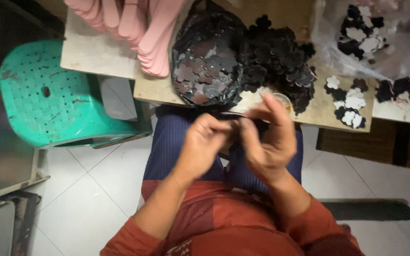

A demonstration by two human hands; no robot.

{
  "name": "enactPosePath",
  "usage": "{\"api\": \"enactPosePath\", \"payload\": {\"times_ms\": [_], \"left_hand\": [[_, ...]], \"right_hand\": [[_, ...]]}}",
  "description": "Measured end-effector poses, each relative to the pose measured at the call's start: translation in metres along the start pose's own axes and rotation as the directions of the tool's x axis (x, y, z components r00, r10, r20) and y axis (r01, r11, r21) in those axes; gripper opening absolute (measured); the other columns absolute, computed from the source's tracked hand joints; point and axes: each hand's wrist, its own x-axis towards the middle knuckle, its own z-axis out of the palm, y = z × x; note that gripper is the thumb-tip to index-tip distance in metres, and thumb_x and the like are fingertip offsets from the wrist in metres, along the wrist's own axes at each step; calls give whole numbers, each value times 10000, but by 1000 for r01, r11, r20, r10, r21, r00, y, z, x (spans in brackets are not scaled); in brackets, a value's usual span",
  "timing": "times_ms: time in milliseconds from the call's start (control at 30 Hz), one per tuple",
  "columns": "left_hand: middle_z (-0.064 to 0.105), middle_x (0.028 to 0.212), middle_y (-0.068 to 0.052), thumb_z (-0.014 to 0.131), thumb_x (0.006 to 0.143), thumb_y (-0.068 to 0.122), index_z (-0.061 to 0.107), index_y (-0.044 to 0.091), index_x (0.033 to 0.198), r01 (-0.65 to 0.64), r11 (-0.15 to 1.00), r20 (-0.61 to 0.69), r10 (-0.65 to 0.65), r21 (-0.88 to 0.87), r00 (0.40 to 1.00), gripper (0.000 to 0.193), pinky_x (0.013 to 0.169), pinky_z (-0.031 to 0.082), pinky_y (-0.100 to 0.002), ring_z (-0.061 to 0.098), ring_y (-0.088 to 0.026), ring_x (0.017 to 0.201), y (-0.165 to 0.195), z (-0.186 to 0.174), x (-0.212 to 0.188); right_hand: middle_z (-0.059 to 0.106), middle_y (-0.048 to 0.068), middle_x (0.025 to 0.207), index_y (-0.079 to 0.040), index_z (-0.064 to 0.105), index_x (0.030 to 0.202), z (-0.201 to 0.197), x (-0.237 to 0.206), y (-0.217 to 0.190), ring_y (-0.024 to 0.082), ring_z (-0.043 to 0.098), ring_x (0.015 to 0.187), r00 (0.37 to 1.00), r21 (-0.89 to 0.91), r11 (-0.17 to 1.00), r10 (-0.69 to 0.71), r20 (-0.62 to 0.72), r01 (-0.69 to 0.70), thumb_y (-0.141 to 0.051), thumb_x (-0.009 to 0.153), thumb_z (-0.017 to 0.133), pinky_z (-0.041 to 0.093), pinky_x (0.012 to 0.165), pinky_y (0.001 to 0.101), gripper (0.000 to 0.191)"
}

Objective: The person sits on the floor and repeatedly picks up white and black flower-shaped craft pieces, aligns them, and presses them together by hand. The person places the assembled pairs on the table and continues the process with additional pieces from a nearby pile.

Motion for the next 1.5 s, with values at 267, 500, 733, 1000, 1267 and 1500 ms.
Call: {"api": "enactPosePath", "payload": {"times_ms": [267, 500, 733, 1000, 1267, 1500], "left_hand": [[717, 967, -42, 667, 969, 52, 558, 63, 991, 157, 979, -80, -169, -133, 982, 112, 743, 619, -277, 710, -97, 843, 19, 0, -10], [710, 865, -38, 675, 1012, 123, 648, 32, 1138, 125, 990, -150, -115, 61, 982, 158, 586, 483, -201, 589, -58, 665, 10, 3, -5], [712, 1298, -75, 617, 1070, 108, 646, -8, 1110, -29, 973, -10, 32, 227, 999, 127, 886, 569, -234, 680, -79, 1007, -2, 5, -13], [751, 1130, -132, 650, 1005, -1, 603, 7, 1239, 6, 996, -104, 4, 91, 995, 238, 865, 597, -261, 724, -126, 954, -11, 14, -10], [766, 1007, -36, 681, 982, 74, 700, -2, 1199, 146, 978, -127, -127, 150, 984, 230, 681, 519, -190, 685, -55, 826, -16, 11, -9], [754, 855, -46, 674, 1049, 171, 744, -13, 1013, 209, 883, -197, -137, 420, 971, 201, 621, 521, -220, 652, -68, 697, -23, 6, -6]], "right_hand": [[658, 64, 1114, 1, 472, 1544, -8, 35, 18, 103, 638, 1006, 966, -18, 971, 234, -107, -237, 99, 1027, 692, 538, 904, 226, 570], [657, 50, 1065, 7, 494, 1517, -30, -10, -5, 102, 629, 972, 867, 252, 834, 496, 43, -490, 84, 951, 678, 530, 915, 235, 601], [667, 56, 1037, 7, 498, 1502, -38, -26, -6, 109, 641, 913, 837, 307, 796, 546, 5, -521, 69, 953, 683, 559, 869, 251, 583], [667, 52, 1035, 4, 500, 1507, -53, -31, -5, 106, 644, 904, 838, 291, 806, 545, -26, -515, 71, 965, 684, 567, 858, 250, 576], [668, 48, 1036, 1, 487, 1512, -60, -35, 0, 99, 641, 907, 830, 296, 792, 558, 2, -534, 70, 962, 687, 556, 862, 239, 589], [670, 51, 1038, 4, 489, 1508, -62, -36, 4, 93, 640, 916, 823, 295, 786, 569, 3, -544, 70, 967, 685, 555, 857, 234, 579]]}}
